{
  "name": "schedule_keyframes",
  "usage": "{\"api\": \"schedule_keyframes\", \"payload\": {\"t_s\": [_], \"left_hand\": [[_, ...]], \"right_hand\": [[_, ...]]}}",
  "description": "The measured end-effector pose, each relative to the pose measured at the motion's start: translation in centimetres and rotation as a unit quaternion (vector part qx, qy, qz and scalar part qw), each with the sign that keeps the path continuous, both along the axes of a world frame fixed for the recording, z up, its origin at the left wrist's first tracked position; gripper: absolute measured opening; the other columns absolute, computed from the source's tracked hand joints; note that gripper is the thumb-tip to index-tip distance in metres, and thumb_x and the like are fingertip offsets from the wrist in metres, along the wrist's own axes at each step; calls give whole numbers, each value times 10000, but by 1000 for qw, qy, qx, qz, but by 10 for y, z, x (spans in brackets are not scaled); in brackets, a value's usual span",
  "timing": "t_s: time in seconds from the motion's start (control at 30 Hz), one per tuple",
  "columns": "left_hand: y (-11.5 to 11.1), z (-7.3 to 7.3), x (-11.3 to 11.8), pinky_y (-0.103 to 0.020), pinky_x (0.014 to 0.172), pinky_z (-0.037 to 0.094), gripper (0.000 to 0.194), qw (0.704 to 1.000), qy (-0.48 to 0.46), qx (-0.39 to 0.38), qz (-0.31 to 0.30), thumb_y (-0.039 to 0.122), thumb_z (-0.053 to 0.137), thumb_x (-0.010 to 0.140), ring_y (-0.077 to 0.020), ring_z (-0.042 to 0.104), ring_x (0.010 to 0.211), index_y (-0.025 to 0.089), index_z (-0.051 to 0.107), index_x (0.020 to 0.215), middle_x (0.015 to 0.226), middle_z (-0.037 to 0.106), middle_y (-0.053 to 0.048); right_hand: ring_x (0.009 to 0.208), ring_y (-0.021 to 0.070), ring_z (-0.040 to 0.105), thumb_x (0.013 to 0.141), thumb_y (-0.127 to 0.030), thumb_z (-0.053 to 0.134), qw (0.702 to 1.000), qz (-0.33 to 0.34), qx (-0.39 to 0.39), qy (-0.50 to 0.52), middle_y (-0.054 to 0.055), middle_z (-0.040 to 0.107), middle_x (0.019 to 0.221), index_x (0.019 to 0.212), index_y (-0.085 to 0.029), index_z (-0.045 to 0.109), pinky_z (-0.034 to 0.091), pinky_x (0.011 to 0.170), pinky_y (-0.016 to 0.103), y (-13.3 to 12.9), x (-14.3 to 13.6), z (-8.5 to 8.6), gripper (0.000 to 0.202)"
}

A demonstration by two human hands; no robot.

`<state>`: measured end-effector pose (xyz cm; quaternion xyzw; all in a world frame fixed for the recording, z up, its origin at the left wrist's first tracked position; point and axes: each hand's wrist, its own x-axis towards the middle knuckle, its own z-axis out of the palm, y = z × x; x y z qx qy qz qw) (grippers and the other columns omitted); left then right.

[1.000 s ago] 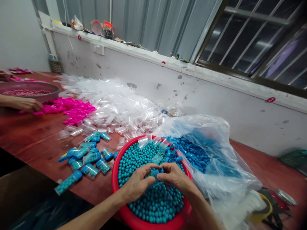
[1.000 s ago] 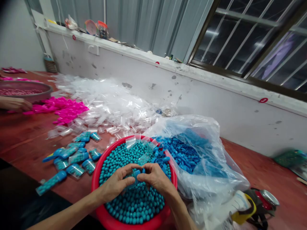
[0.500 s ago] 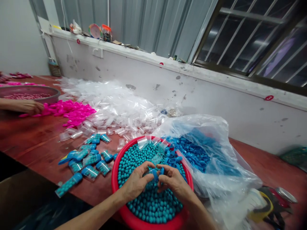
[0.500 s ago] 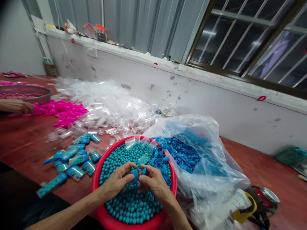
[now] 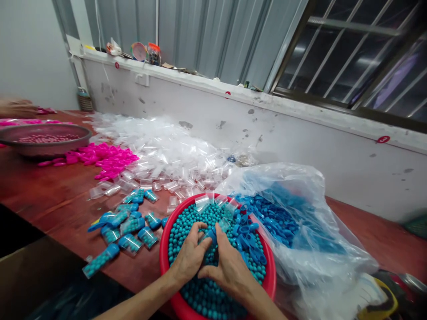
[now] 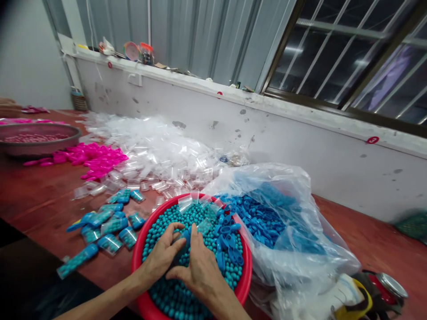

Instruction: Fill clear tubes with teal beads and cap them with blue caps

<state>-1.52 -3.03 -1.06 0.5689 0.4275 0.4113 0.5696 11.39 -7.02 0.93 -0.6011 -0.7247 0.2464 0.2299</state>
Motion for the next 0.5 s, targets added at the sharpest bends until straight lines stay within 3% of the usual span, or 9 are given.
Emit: {"api": "schedule_keyframes", "payload": {"t_s": [0.1, 0.23, 0.33, 0.5], "left_hand": [[3, -1, 1, -321, 877, 358, 327, 998, -45, -17, -47, 254, 522, 731, -203, 491, 992, 183, 450, 1043, 942, 575, -29], [3, 1, 3, -286, 824, 382, 207, 988, -87, 6, -127, 217, 512, 726, -163, 518, 869, 172, 488, 927, 874, 582, -8], [1, 1, 4, -251, 710, 399, 144, 993, -71, -6, -98, 202, 504, 723, -140, 506, 757, 178, 474, 862, 755, 555, 23], [2, 1, 2, -234, 682, 389, 85, 998, -44, -2, -39, 210, 517, 705, -130, 487, 718, 178, 479, 774, 701, 523, 37]], "right_hand": [[1069, 363, 491, 617, -369, 678, 997, -23, 17, -68, 269, 422, 1246, 1326, -26, 213, 435, 821, 461, 1, -5, -1, 915], [853, 298, 613, 651, -337, 611, 995, -32, 64, -75, 192, 566, 1050, 1235, -64, 333, 502, 694, 395, -2, -8, -2, 702], [816, 291, 619, 620, -285, 600, 990, -37, 100, -92, 172, 572, 995, 1199, -60, 350, 509, 663, 390, -5, -14, -8, 670], [812, 308, 615, 595, -285, 608, 986, -67, 94, -122, 184, 556, 1020, 1182, -62, 371, 503, 663, 413, -3, -27, -16, 671]]}}
